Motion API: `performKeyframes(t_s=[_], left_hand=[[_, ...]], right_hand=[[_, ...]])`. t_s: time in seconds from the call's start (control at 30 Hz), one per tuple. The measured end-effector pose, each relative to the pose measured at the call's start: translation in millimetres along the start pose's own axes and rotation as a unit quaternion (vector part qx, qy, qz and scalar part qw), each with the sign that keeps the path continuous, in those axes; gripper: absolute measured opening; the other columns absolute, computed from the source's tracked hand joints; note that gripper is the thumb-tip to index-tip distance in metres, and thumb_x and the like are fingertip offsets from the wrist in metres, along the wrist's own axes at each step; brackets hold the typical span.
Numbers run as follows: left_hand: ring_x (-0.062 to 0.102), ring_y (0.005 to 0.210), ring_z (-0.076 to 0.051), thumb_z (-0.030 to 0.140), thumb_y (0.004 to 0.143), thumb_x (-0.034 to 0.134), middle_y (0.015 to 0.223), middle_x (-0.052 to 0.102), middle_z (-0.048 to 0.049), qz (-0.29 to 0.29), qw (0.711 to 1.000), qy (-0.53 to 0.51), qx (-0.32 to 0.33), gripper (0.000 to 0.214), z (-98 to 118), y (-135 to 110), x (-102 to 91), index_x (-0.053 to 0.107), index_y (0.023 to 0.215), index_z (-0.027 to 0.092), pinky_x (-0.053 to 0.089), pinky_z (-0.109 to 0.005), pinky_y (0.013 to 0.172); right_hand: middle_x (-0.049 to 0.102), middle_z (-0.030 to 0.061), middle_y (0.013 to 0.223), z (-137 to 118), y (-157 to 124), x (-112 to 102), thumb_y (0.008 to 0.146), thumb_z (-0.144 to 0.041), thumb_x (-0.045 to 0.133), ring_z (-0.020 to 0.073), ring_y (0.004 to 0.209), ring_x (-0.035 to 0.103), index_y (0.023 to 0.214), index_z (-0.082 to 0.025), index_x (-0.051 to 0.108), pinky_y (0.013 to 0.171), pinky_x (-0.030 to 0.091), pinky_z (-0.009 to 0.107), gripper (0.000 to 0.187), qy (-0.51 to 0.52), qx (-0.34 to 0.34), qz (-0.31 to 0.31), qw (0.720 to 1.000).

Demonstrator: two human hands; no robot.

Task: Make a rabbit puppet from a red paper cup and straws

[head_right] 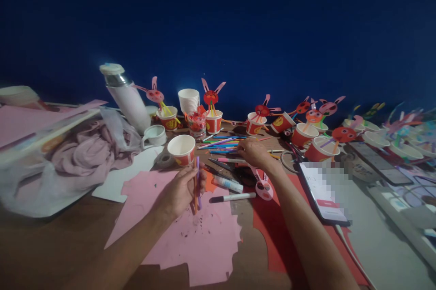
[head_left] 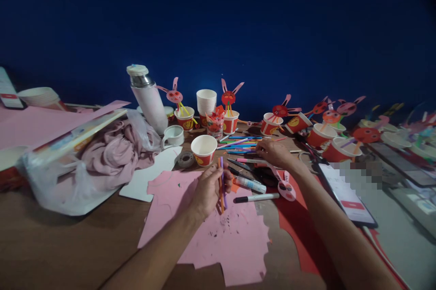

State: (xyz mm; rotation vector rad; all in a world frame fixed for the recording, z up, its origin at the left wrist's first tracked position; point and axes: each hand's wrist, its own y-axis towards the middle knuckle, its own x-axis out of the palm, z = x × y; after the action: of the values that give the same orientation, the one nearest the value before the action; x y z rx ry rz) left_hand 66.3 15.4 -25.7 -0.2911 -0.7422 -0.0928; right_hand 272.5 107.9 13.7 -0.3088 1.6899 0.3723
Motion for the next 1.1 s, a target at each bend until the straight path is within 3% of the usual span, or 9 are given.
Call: performKeyframes(t_s=[0.07, 0.17, 0.33, 0.47, 0.6, 0.8, 1.1], left_hand=[[0.056, 0.054, -0.011, 0.017, 0.075, 0.049, 0.063, 0.058, -0.0010, 0.021, 1.000, -0.009, 0.009, 0.011, 0.9, 0.1, 1.9, 0.049, 0.086, 0.015, 0.042, -0.022, 0.049], [0.061, 0.064, -0.015, 0.015, 0.076, 0.047, 0.071, 0.061, -0.0040, 0.047, 0.998, -0.031, 0.009, 0.009, 3.2, -0.2, 5.4, 0.047, 0.085, 0.015, 0.046, -0.026, 0.058], [0.062, 0.074, -0.016, 0.013, 0.076, 0.048, 0.076, 0.061, -0.0033, 0.053, 0.994, -0.082, 0.039, 0.008, 3.1, 1.4, 7.9, 0.045, 0.082, 0.017, 0.048, -0.029, 0.066], [0.060, 0.080, -0.015, 0.011, 0.074, 0.049, 0.078, 0.061, -0.0022, 0.057, 0.993, -0.090, 0.060, 0.008, 2.0, 2.3, 9.0, 0.045, 0.076, 0.018, 0.047, -0.028, 0.070], [0.059, 0.080, -0.012, 0.007, 0.074, 0.046, 0.075, 0.061, -0.0007, 0.087, 0.990, -0.092, 0.063, 0.012, 3.4, 1.6, 10.9, 0.049, 0.077, 0.018, 0.044, -0.023, 0.074], [0.058, 0.070, -0.007, 0.004, 0.076, 0.044, 0.070, 0.060, 0.0010, 0.086, 0.989, -0.103, 0.059, 0.014, 5.0, 1.0, 12.3, 0.051, 0.078, 0.015, 0.043, -0.018, 0.073], [0.059, 0.083, -0.013, 0.008, 0.075, 0.047, 0.078, 0.061, -0.0027, 0.067, 0.993, -0.083, 0.053, 0.011, 2.7, 2.1, 10.0, 0.053, 0.080, 0.016, 0.043, -0.024, 0.077]], right_hand=[[0.062, 0.0056, 0.078, -5.8, -2.0, -4.3, 0.078, -0.020, 0.043, 0.0136, 0.068, 0.053, 0.080, -0.015, 0.059, 0.059, 0.035, 0.022, 0.017, 0.040, 0.012, 0.023, 0.999], [0.059, 0.0018, 0.069, -23.4, -5.5, -7.4, 0.078, -0.027, 0.044, 0.0115, 0.060, 0.050, 0.079, -0.015, 0.056, 0.055, 0.036, 0.021, 0.017, 0.188, -0.006, 0.030, 0.982], [0.060, 0.0012, 0.078, -59.8, -14.2, -5.2, 0.076, -0.028, 0.049, 0.0125, 0.069, 0.054, 0.088, -0.015, 0.057, 0.064, 0.042, 0.024, 0.020, 0.396, -0.072, -0.077, 0.912], [0.061, 0.0000, 0.078, -74.4, -21.3, -2.5, 0.075, -0.026, 0.051, 0.0121, 0.069, 0.056, 0.086, -0.017, 0.058, 0.063, 0.044, 0.024, 0.016, 0.451, -0.088, -0.175, 0.871], [0.056, -0.0031, 0.066, -78.5, -24.2, 2.9, 0.071, -0.019, 0.051, 0.0089, 0.057, 0.052, 0.077, -0.016, 0.054, 0.054, 0.041, 0.020, 0.007, 0.430, -0.053, -0.178, 0.884], [0.055, -0.0040, 0.062, -84.5, -24.0, 8.1, 0.068, -0.015, 0.048, 0.0085, 0.054, 0.051, 0.077, -0.017, 0.053, 0.049, 0.038, 0.019, 0.010, 0.403, -0.054, -0.185, 0.895], [0.057, -0.0032, 0.065, -86.8, -23.8, 15.3, 0.065, -0.013, 0.048, 0.0098, 0.058, 0.053, 0.076, -0.017, 0.054, 0.054, 0.040, 0.021, 0.013, 0.354, -0.059, -0.148, 0.922]])
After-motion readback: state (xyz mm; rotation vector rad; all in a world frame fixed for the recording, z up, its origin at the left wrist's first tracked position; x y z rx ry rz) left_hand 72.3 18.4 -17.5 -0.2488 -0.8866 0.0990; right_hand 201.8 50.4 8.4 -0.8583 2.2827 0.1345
